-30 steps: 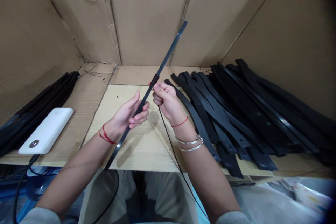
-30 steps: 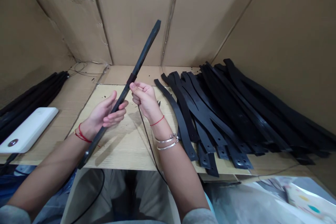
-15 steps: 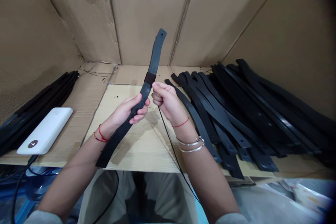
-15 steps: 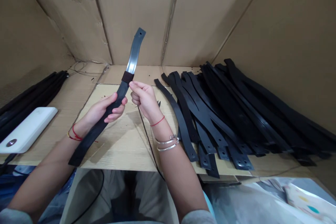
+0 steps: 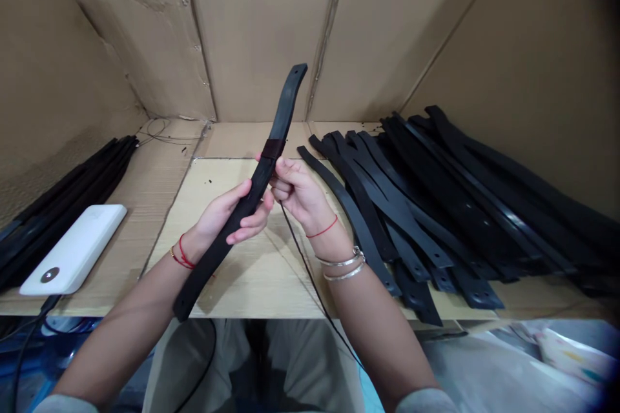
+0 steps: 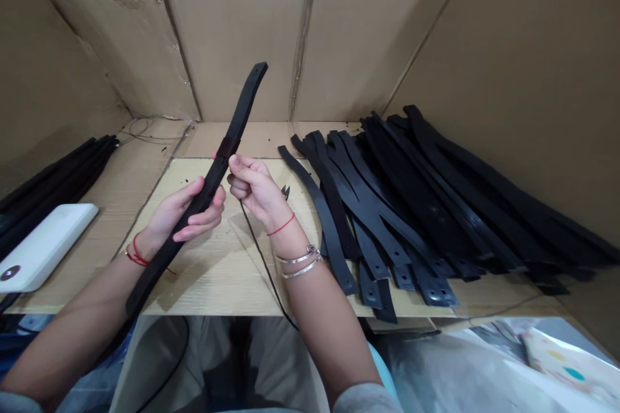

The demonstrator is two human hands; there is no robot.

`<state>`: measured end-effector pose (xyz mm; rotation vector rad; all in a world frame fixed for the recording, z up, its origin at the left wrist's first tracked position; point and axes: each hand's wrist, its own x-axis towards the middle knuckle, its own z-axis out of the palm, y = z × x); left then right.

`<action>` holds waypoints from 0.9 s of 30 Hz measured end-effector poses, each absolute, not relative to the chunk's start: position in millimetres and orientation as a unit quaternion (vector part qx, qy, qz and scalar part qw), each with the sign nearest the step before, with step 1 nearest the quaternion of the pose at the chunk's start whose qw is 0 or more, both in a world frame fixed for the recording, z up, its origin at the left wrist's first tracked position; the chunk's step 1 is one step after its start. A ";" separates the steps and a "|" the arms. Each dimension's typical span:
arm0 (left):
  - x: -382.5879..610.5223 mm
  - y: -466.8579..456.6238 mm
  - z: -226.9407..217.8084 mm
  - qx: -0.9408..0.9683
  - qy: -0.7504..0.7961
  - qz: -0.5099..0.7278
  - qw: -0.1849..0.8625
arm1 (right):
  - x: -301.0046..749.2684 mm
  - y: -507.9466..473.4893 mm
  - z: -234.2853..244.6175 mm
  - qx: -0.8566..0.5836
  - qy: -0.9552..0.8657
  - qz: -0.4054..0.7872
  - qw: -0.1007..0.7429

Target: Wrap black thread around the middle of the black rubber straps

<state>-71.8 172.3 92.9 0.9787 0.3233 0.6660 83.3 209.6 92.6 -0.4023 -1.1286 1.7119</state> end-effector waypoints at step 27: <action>-62.8 172.1 93.7 0.504 0.289 0.397 0.711 | 76.0 202.2 100.7 -0.270 -0.464 0.608 0.585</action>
